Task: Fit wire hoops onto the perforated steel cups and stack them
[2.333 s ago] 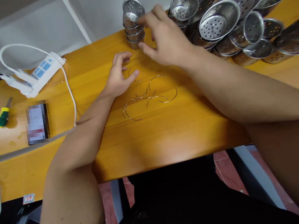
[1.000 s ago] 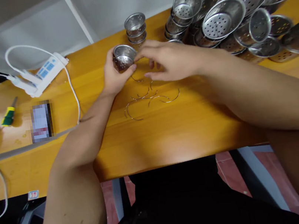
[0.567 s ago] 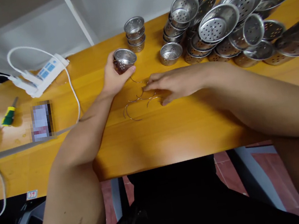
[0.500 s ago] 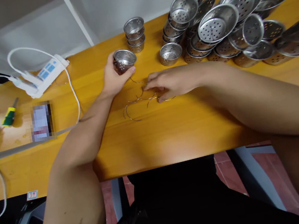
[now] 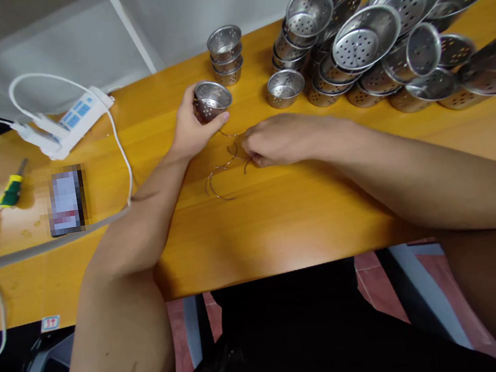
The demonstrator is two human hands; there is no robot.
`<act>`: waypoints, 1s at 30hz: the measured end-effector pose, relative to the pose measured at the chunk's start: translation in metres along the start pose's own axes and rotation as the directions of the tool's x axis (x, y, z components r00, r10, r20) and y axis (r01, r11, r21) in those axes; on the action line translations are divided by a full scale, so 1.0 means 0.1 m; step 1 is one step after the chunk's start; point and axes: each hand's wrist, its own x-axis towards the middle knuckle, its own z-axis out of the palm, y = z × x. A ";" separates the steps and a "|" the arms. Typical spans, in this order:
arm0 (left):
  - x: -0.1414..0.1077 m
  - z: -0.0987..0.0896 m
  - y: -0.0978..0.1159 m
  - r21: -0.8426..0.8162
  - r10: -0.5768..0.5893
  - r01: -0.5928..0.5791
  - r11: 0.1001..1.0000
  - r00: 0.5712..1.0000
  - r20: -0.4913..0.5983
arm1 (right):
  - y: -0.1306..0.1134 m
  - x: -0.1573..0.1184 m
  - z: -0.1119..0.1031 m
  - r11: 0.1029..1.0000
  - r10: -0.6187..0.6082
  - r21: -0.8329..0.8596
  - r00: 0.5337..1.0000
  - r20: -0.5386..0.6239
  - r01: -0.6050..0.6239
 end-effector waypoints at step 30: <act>-0.05 -0.04 0.09 0.017 0.010 -0.011 1.000 1.000 0.024 | 0.22 -0.05 0.13 0.998 -0.048 0.026 0.991 -0.123 0.052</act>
